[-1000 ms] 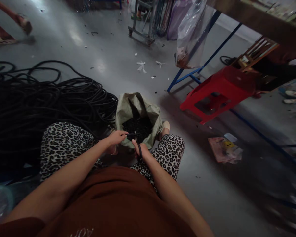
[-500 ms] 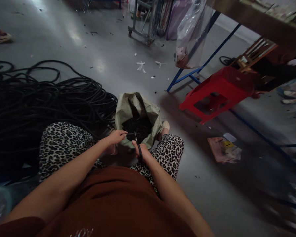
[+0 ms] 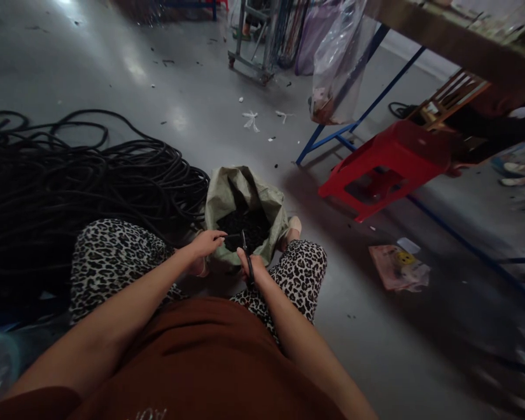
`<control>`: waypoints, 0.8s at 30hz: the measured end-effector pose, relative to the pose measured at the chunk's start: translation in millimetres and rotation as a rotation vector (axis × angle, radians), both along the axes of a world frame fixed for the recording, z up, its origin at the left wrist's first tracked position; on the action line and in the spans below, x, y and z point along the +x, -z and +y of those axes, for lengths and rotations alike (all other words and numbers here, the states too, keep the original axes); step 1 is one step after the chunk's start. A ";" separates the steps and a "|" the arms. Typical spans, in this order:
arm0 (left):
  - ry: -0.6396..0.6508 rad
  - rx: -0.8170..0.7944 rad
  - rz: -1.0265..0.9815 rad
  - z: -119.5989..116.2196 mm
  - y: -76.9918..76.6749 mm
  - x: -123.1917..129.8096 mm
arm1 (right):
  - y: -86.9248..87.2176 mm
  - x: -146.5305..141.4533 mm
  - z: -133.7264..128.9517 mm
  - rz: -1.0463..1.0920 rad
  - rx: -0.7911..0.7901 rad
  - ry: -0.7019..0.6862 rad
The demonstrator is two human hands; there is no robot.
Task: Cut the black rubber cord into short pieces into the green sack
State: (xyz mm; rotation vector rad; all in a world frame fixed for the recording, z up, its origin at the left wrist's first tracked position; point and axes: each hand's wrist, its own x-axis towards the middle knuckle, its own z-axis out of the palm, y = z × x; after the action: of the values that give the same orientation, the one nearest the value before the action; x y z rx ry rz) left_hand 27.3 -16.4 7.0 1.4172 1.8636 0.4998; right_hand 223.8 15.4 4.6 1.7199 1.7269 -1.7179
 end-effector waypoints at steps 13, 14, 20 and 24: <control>-0.024 0.006 0.023 0.2 -1.4 5.4 | -4.4 -2.5 2.7 -0.010 0.033 -0.216; -0.027 0.006 0.022 0.1 -0.9 5.8 | -4.8 -2.6 2.5 -0.010 0.035 -0.218; -0.004 0.004 0.030 -0.8 0.6 7.7 | -1.5 -3.6 3.1 -0.005 0.039 -0.222; 0.012 0.007 -0.001 -1.3 -2.1 9.3 | 2.0 -3.2 3.5 0.008 0.046 -0.227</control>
State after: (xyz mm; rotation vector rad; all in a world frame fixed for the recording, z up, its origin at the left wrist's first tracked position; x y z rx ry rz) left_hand 36.7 -17.7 9.1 1.4314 1.8531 0.5012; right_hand 220.6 18.9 2.6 1.4691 1.8953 -1.6004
